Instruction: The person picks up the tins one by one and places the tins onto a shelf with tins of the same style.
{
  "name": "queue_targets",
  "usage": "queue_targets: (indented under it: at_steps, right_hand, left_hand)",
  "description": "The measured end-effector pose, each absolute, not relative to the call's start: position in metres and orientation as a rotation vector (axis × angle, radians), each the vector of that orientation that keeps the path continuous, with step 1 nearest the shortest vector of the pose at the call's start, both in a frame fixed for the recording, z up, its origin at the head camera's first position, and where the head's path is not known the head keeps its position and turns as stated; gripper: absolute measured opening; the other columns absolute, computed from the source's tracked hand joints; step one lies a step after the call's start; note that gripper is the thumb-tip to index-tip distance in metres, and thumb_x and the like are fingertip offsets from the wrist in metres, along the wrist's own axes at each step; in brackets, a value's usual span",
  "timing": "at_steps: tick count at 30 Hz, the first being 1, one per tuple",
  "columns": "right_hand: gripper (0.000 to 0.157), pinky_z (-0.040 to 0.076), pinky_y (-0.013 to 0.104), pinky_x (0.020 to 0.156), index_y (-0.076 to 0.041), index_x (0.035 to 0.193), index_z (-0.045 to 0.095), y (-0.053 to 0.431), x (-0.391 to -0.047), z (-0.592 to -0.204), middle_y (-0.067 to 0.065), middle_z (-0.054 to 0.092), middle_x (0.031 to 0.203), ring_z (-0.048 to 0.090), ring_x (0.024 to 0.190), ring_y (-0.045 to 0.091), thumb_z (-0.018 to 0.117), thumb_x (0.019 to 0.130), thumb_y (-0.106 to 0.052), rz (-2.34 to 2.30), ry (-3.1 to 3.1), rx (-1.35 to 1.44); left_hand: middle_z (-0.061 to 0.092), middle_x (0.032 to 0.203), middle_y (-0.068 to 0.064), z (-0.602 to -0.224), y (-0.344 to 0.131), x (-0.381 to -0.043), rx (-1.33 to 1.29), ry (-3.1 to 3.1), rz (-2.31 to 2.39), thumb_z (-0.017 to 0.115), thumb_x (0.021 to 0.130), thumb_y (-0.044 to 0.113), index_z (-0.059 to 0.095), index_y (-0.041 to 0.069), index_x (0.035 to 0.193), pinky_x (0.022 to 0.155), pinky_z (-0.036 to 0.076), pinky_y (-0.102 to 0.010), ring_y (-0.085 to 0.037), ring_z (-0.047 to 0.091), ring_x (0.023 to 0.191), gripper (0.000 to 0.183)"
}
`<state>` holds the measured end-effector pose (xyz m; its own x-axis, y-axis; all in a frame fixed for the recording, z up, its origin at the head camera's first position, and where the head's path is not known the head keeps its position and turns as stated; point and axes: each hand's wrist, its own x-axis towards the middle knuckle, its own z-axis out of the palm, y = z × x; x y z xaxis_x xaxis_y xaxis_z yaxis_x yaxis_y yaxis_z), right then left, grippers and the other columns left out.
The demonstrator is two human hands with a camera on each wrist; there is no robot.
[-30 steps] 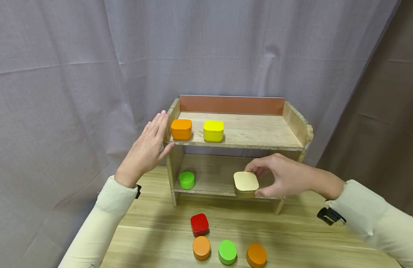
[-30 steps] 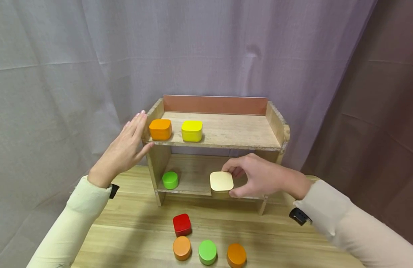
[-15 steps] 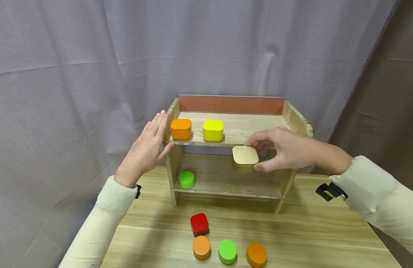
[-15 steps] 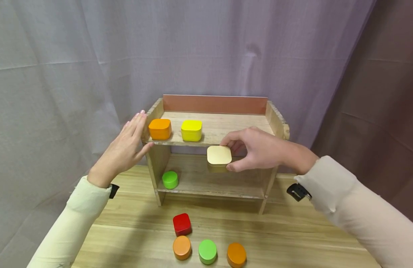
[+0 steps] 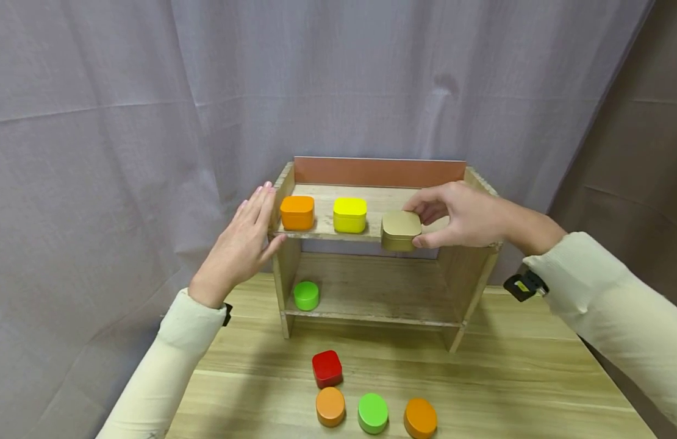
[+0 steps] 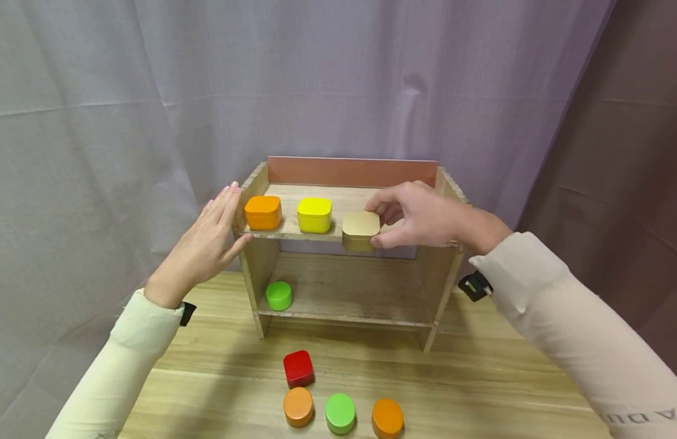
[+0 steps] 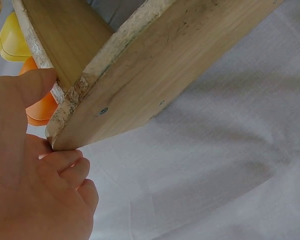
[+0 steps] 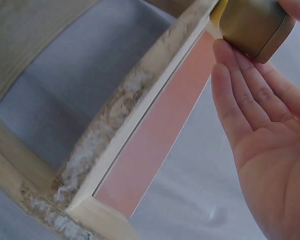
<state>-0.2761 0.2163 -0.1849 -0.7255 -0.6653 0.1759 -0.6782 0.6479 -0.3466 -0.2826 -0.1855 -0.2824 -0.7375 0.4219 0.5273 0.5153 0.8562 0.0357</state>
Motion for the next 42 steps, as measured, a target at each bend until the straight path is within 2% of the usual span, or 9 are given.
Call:
queue_targets:
  at_steps: [8,16,25,35,42]
  right_hand:
    - [0.047,0.062,0.041,0.099,-0.001,0.130,0.069,0.218,-0.294,-0.185,0.010,0.078,0.116,0.076,0.105,0.022,0.083,0.087,-0.014,0.716,-2.835,1.065]
    - [0.050,0.062,0.041,0.101,-0.002,0.134,0.067,0.220,-0.307,-0.188,0.014,0.075,0.123,0.075,0.111,0.026,0.082,0.088,-0.015,0.738,-2.861,0.963]
    - [0.050,0.062,0.041,0.101,-0.002,0.135,0.067,0.220,-0.310,-0.193,0.014,0.076,0.123,0.075,0.111,0.026,0.081,0.090,-0.017,0.757,-2.887,0.948]
    - [0.046,0.063,0.038,0.098,-0.001,0.135,0.067,0.225,-0.312,-0.198,0.014,0.076,0.122,0.075,0.110,0.027,0.077,0.092,-0.012,0.788,-2.860,0.985]
    - [0.053,0.060,0.045,0.104,0.000,0.142,0.063,0.228,-0.307,-0.197,0.020,0.073,0.130,0.073,0.117,0.033,0.078,0.093,-0.016,0.801,-2.856,0.964]
  left_hand:
    - [0.011,0.178,-0.021,-0.282,-0.186,-0.282,-0.682,-2.516,-0.238,0.059,0.108,0.035,0.010,-0.002,0.168,0.134,0.019,-0.059,-0.038,0.014,0.166,0.086]
    - [0.012,0.177,-0.022,-0.283,-0.185,-0.282,-0.688,-2.509,-0.241,0.060,0.108,0.034,0.012,-0.003,0.168,0.133,0.020,-0.059,-0.038,0.015,0.165,0.085]
    - [0.012,0.178,-0.021,-0.283,-0.184,-0.282,-0.691,-2.503,-0.235,0.061,0.108,0.035,0.012,-0.002,0.168,0.134,0.020,-0.058,-0.037,0.015,0.166,0.086]
    - [0.009,0.178,-0.019,-0.282,-0.183,-0.281,-0.694,-2.504,-0.232,0.060,0.108,0.036,0.010,-0.001,0.169,0.134,0.019,-0.057,-0.037,0.014,0.166,0.087]
    - [0.010,0.178,-0.020,-0.282,-0.182,-0.282,-0.700,-2.505,-0.242,0.060,0.108,0.036,0.010,-0.002,0.168,0.134,0.020,-0.058,-0.037,0.014,0.166,0.086]
